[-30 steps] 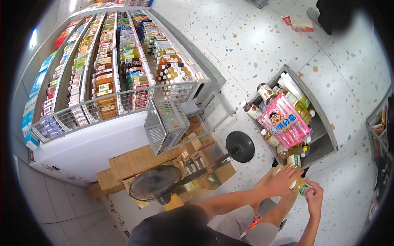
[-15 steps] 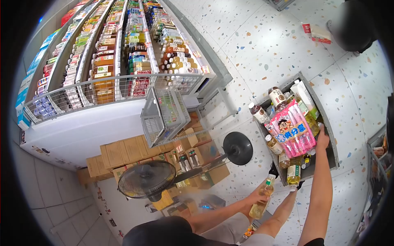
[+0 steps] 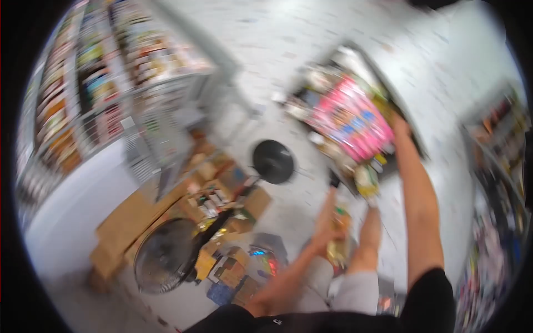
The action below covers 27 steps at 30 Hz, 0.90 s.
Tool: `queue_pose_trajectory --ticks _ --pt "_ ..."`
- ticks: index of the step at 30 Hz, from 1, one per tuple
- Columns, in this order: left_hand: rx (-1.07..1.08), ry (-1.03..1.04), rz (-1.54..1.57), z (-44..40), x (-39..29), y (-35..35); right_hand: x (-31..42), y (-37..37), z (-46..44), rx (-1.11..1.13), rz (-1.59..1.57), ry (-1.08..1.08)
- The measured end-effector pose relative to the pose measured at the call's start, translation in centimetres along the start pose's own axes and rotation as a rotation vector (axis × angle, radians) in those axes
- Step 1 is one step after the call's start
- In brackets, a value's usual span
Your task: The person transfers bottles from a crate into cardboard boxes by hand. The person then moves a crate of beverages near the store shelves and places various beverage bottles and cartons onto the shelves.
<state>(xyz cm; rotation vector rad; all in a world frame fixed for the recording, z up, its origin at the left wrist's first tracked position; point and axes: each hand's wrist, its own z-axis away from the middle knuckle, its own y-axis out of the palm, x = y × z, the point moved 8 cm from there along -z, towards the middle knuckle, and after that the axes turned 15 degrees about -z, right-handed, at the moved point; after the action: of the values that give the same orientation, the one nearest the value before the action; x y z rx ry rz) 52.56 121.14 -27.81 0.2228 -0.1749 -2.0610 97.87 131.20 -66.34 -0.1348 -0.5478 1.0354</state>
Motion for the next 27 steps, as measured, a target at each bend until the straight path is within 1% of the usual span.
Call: queue_pose_trajectory --ticks 1,2,3,4,5,6,7,8,9,11,12,14,15,16,17,18,19,20,22,23,24,26,27 --pt "0.055 -0.045 0.027 1.0 -1.9 0.5 1.9 -1.1 2.4 -0.045 0.564 -0.237" --pt "0.034 -0.03 -0.016 0.7 -0.9 -0.6 3.4 -3.7 7.7 -0.265 0.22 -0.147" --pt "0.053 0.061 -0.002 1.7 -2.6 -0.3 6.1 -5.6 13.4 -0.33 0.129 -0.202" --pt "0.057 0.172 0.011 2.9 -5.3 0.2 6.4 -7.1 16.7 -0.428 0.082 -0.434" --pt "0.099 0.165 -0.001 4.5 -6.5 1.1 8.1 -8.8 21.5 -0.446 0.098 -0.425" --pt "0.043 0.192 0.044 5.9 -7.7 0.9 9.1 -9.9 25.3 -0.426 0.143 -0.503" --pt "-0.019 0.227 0.09 7.1 -8.6 0.9 9.8 -11.4 28.4 -0.404 0.194 -0.538" --pt "-0.003 0.23 0.083 8.3 -8.7 1.0 10.4 -12.6 31.9 -0.377 0.245 -0.569" --pt "-0.016 0.253 0.13 9.1 -8.7 0.8 10.9 -14.5 35.1 -0.397 0.243 -0.58" --pt "-0.038 0.319 0.191 10.7 -7.5 0.1 12.6 -17.0 41.9 -0.267 0.309 -0.78" --pt "-0.04 0.334 0.209 12.2 -7.8 0.7 13.5 -19.1 44.5 -0.259 0.317 -0.801" --pt "-0.046 0.247 0.364 16.2 -7.1 1.8 14.1 -22.7 49.2 -0.015 0.169 -0.619" --pt "-0.078 0.259 0.381 15.0 -3.6 0.0 16.3 -24.3 53.3 0.134 0.262 -0.573" --pt "-0.083 0.281 0.398 15.5 -2.5 -0.5 18.4 -25.3 56.2 0.27 0.352 -0.545" --pt "0.068 0.337 0.465 15.8 -2.7 0.3 18.9 -26.5 57.1 0.271 0.363 -0.58" --pt "0.216 0.382 0.526 17.2 -2.5 1.1 18.5 -27.2 58.6 0.409 0.093 -0.578" --pt "0.272 0.398 0.607 18.5 -2.5 1.8 18.7 -27.1 60.6 0.544 -0.177 -0.567" --pt "0.277 0.427 0.618 19.3 -2.5 2.2 18.5 -25.9 62.3 0.555 -0.162 -0.592" --pt "0.373 0.518 0.551 21.4 -2.6 3.2 17.5 -20.6 67.5 0.744 -0.63 -0.395" --pt "0.441 0.481 0.536 23.1 -2.8 4.0 14.9 -17.5 70.2 0.723 -0.641 -0.193" --pt "0.443 0.507 0.548 23.1 -1.7 3.6 12.0 -14.6 72.5 0.698 -0.643 0.009" --pt "0.503 0.476 0.501 22.3 2.2 3.4 6.9 -9.3 72.9 0.765 -0.344 -0.05" --pt "0.407 0.44 0.578 22.0 4.2 2.8 5.3 -7.1 73.7 0.786 -0.312 -0.063"
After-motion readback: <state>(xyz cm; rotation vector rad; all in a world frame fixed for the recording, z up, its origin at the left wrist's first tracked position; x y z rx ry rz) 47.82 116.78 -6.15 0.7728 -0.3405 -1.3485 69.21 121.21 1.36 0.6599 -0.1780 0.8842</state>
